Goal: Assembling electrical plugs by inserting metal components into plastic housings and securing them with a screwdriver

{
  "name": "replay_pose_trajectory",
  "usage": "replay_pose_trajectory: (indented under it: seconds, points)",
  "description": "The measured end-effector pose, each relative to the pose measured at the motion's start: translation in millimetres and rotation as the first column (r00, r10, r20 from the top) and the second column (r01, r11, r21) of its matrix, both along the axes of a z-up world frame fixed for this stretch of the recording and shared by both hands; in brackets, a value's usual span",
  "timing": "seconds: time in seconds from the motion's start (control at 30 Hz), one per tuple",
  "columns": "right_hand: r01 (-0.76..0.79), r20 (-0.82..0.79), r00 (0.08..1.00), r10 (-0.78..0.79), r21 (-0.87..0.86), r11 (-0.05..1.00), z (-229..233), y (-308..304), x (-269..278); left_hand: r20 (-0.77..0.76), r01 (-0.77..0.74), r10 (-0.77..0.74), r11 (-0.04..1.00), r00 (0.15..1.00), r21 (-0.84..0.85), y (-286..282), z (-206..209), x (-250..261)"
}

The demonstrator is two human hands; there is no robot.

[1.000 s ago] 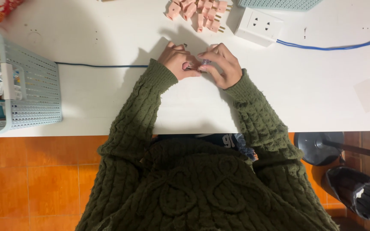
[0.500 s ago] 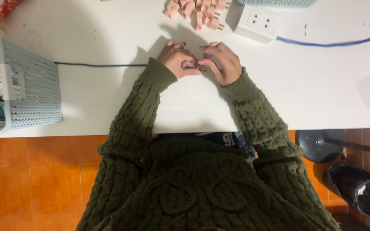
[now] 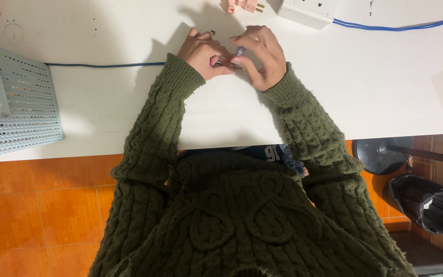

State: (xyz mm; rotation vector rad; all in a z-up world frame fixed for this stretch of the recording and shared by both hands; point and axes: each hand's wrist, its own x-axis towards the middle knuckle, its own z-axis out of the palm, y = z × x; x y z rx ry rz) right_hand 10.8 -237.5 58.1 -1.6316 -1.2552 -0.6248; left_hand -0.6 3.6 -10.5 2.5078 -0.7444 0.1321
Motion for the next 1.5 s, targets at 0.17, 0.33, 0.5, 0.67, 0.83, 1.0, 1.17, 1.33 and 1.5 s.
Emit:
replay_pose_trajectory:
  seconds: [0.17, 0.33, 0.5, 0.67, 0.83, 1.0, 1.17, 1.33, 1.5]
  points:
    - [-0.01, -0.015, 1.0, 0.01, -0.003, 1.0, -23.9, -3.0, 8.6, 0.069, 0.011, -0.011, 1.0, 0.998, -0.006, 0.4, -4.9, 0.5]
    - [0.04, 0.037, 0.999, -0.04, -0.015, 0.999, -23.1, -2.2, 12.8, -0.064, -0.023, 0.022, 1.0, 0.998, -0.008, -3.1, 9.7, -3.6]
    - [0.012, -0.069, 0.998, -0.011, 0.017, 1.0, -5.6, -2.3, -0.8, 0.007, 0.007, -0.007, 1.0, 1.0, -0.025, 0.3, -6.4, 2.9]
    - [0.021, -0.063, 0.998, -0.018, 0.052, 0.998, -32.7, -5.5, 13.7, 0.054, 0.006, -0.003, 0.999, 0.999, -0.053, -1.6, -0.6, -3.1]
    - [0.046, -0.125, 0.991, -0.042, 0.036, 0.998, -31.8, -6.3, 9.3, 0.103, 0.019, -0.016, 1.0, 0.995, -0.021, -0.2, -13.3, 2.1]
    - [-0.004, -0.187, 0.982, 0.016, 0.063, 0.998, -24.4, -5.6, 6.8, 0.048, 0.02, -0.021, 1.0, 0.999, 0.01, -0.7, -6.4, 1.1]
    - [-0.001, -0.309, 0.951, 0.027, 0.083, 0.997, -32.0, -9.9, 8.3, 0.02, 0.029, -0.03, 0.999, 0.999, 0.013, 1.7, -4.1, 1.8]
    - [0.188, -0.339, 0.918, -0.207, -0.088, 0.978, -9.2, -29.0, 18.8, -0.073, 0.044, -0.046, 0.999, 0.996, -0.023, 10.6, -3.4, 2.1]
    - [0.198, -0.299, 0.805, -0.512, -0.678, 0.708, -33.4, -45.8, 42.6, -0.096, 0.017, -0.021, 0.999, 0.995, -0.041, 24.1, -16.7, 4.3]
